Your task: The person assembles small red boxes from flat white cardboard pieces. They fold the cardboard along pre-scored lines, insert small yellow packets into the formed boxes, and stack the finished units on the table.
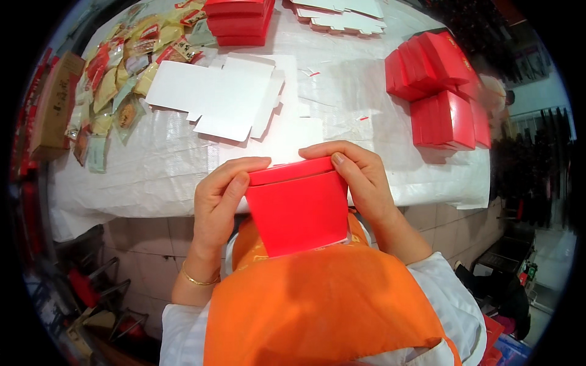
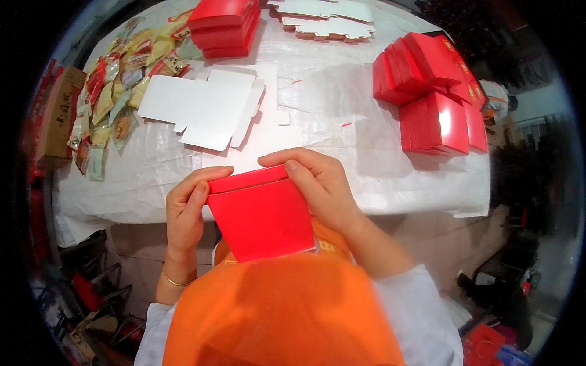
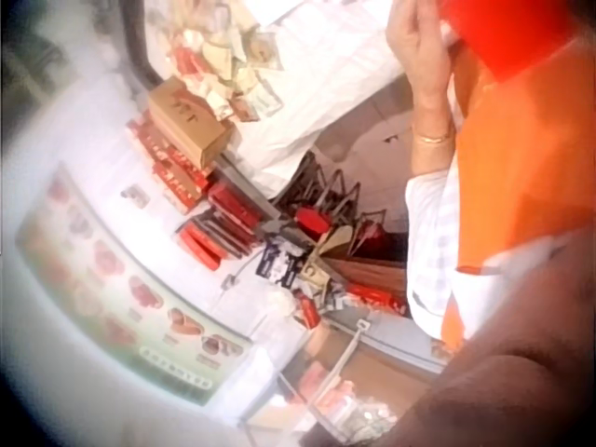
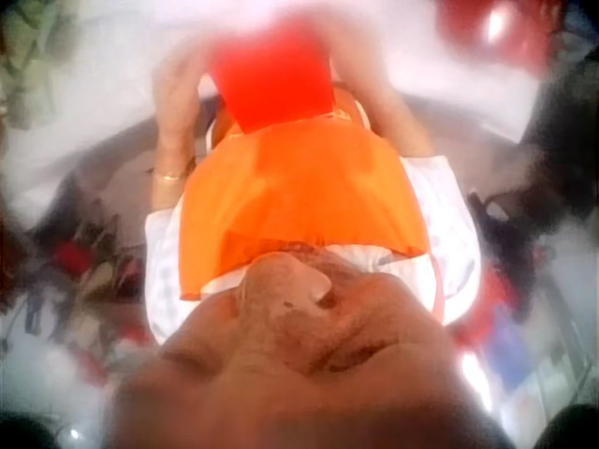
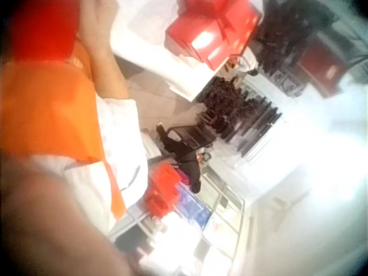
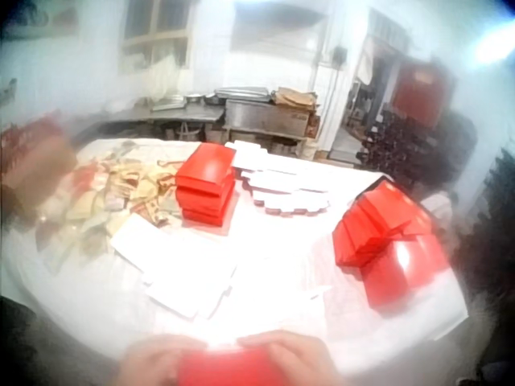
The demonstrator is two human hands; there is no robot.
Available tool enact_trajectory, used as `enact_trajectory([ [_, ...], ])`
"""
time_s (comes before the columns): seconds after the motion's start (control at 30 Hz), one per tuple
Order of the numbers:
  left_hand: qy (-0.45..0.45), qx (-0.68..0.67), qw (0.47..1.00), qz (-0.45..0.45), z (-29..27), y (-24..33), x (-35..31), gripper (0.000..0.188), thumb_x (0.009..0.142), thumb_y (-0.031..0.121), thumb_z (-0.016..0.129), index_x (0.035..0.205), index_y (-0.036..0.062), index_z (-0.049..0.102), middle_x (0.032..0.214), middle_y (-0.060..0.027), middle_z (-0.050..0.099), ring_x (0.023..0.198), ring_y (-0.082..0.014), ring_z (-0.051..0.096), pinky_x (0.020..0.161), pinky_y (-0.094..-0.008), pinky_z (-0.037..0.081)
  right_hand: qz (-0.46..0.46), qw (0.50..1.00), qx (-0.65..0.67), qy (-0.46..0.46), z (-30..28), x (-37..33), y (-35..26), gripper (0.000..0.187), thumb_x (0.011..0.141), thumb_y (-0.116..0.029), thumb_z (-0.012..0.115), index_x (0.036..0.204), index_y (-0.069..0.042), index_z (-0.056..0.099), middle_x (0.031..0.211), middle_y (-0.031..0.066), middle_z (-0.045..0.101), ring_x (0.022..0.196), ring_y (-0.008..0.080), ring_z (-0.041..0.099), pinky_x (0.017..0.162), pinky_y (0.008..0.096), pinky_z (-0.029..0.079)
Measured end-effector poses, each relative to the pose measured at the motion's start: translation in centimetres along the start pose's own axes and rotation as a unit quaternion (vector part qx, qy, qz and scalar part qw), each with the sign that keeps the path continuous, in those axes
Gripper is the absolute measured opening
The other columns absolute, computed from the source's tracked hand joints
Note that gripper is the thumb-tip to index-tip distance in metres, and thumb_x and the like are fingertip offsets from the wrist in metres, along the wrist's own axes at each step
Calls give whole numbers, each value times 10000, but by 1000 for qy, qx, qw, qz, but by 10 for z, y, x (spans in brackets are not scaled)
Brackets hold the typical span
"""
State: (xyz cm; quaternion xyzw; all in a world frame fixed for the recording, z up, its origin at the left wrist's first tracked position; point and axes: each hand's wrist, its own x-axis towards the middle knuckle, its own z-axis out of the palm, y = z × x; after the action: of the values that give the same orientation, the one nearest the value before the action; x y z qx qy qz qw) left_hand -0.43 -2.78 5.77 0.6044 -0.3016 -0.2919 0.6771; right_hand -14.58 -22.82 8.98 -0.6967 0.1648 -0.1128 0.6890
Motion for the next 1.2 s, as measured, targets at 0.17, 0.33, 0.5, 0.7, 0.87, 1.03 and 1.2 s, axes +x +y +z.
enact_trajectory([
  [0.17, -19, 16, 998, 55, -3, -4, 1, 277, 1022, 120, 502, 1142, -28, 704, 1213, -174, 693, 1082, -221, 669, 924, -310, 516, -56, 995, -64, -48, -9, 0, 1, 419, 1066, -226, 377, 1173, 46, 677, 1127, 145, 711, 1022, 197, 670, 885, 310, 520],
  [0.33, -70, 61, 992, 91, -11, -2, 3, 331, 1035, 191, 485, 1140, -38, 700, 1208, -209, 688, 1096, -262, 675, 947, -337, 514, -164, 973, -153, -51, -12, -1, 10, 496, 1082, -317, 356, 1144, 41, 694, 1166, 194, 700, 1078, 290, 671, 929, 359, 514],
  [0.5, -77, 107, 978, 161, -5, -6, 3, 294, 1015, 149, 503, 1135, -27, 705, 1184, -205, 701, 1106, -278, 671, 941, -336, 515, -177, 968, -172, -50, -15, -1, 14, 436, 1064, -270, 396, 1121, 30, 708, 1178, 202, 697, 1096, 299, 664, 949, 365, 505],
  [0.7, -59, 43, 995, 73, 5, -41, -2, 445, 1066, 298, 437, 1329, -33, 576, 1331, -188, 613, 1215, -273, 598, 1028, -359, 460, -21, 981, -180, -70, -15, 2, 11, 295, 998, -125, 493, 1161, 9, 699, 1163, 140, 700, 1081, 217, 659, 926, 330, 508],
  [0.87, 30, -221, 973, -54, 20, -58, 17, 563, 1064, 273, 428, 1552, 45, 265, 1554, -149, 368, 1317, -237, 491, 1016, -338, 484, 180, 981, 67, -30, -38, 44, 53, 304, 1013, -178, 545, 1223, 6, 665, 1166, 87, 692, 1042, 163, 655, 908, 304, 525],
  [1.03, 113, -166, 980, 1, 4, -96, 21, 888, 891, -20, 634, 1602, 113, 118, 1566, -165, 320, 1378, -270, 423, 1074, -408, 445, 172, 889, 407, 116, -7, 86, 81, 401, 1038, -221, 520, 1383, -16, 537, 1276, 94, 638, 1155, 182, 617, 989, 351, 517],
  [1.2, 181, -43, 974, 129, 23, -122, 21, 879, 859, -6, 704, 1557, 69, 175, 1486, -138, 395, 1348, -231, 430, 1074, -366, 424, 105, 893, 435, 55, 77, 81, 85, 436, 1043, -204, 519, 1446, -46, 470, 1361, 68, 570, 1240, 160, 543, 1021, 360, 479],
])
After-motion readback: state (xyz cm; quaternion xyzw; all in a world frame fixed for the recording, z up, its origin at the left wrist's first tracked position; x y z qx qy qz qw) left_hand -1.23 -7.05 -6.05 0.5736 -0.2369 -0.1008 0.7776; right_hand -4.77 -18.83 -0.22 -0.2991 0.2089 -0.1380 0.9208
